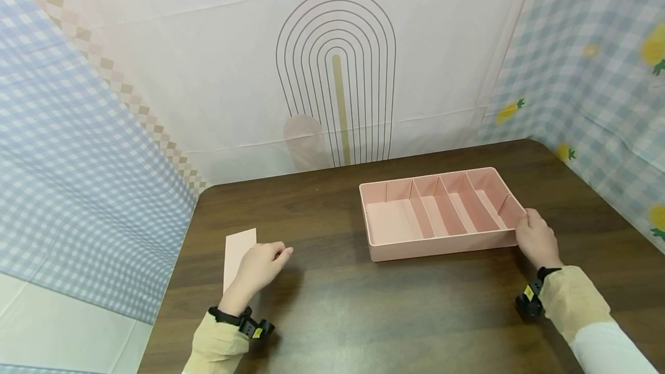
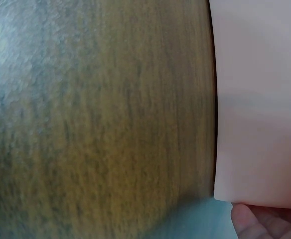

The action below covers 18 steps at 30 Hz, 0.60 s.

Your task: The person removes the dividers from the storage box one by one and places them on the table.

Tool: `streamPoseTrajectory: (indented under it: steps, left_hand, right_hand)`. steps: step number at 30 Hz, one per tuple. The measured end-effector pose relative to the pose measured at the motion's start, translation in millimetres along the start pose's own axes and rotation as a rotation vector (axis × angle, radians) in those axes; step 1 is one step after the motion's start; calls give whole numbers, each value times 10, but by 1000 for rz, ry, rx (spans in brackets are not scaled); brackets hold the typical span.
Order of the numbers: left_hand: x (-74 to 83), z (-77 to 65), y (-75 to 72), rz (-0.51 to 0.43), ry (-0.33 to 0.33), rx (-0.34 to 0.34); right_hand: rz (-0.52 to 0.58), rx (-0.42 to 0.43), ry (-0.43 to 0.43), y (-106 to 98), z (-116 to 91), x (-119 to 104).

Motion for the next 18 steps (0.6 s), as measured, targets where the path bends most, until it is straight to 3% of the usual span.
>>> streamPoseTrajectory:
  steps: [18]
  left_hand:
    - [232,62,13,-7,77,37]
  right_hand:
    - [10,-11,16,-4,-2,15]
Point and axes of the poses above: each hand's wrist, its own z-axis towards the middle knuckle, its own y-axis out of the palm, x = y × z, the point moved 4 cm from there along z, towards the middle knuckle, and after that the axes turned 13 degrees about -y, right-handed, at the moved point
